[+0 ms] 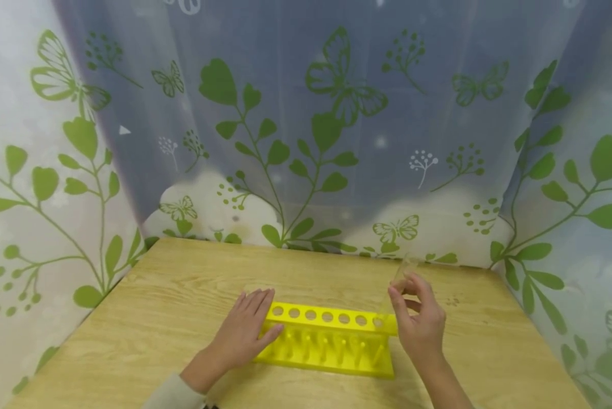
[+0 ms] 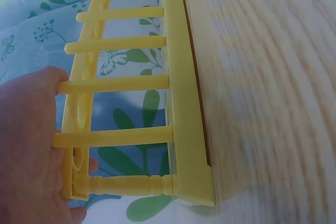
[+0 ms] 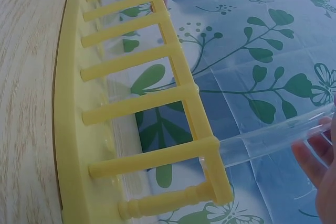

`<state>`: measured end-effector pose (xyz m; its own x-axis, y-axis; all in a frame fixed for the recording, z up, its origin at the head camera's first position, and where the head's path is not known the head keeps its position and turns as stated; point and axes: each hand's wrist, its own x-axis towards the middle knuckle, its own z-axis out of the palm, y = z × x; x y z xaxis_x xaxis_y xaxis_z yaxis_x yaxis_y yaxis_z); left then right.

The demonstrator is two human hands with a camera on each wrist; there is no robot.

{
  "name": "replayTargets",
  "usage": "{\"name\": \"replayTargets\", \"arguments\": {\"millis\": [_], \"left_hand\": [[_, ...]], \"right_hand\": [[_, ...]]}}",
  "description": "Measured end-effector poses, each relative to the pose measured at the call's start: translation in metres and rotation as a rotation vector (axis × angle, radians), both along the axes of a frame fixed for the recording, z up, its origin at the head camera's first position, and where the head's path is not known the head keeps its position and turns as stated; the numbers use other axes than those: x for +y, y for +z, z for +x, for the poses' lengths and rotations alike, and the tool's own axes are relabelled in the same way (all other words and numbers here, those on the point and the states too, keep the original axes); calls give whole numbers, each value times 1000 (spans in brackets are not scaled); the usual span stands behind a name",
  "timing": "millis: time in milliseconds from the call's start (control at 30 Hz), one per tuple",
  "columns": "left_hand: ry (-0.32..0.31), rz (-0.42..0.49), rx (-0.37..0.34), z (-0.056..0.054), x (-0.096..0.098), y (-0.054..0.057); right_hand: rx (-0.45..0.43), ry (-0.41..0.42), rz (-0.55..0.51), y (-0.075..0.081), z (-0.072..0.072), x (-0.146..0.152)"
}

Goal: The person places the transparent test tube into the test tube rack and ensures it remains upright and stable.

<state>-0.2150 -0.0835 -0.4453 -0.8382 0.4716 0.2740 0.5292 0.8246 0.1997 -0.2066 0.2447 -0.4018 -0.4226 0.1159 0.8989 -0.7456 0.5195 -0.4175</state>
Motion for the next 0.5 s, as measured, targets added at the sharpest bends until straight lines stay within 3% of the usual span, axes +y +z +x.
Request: {"name": "replayTargets", "arguments": {"millis": [500], "left_hand": [[8, 13, -3, 1, 1, -2]], "right_hand": [[-71, -68, -55, -3, -1, -5]]}}
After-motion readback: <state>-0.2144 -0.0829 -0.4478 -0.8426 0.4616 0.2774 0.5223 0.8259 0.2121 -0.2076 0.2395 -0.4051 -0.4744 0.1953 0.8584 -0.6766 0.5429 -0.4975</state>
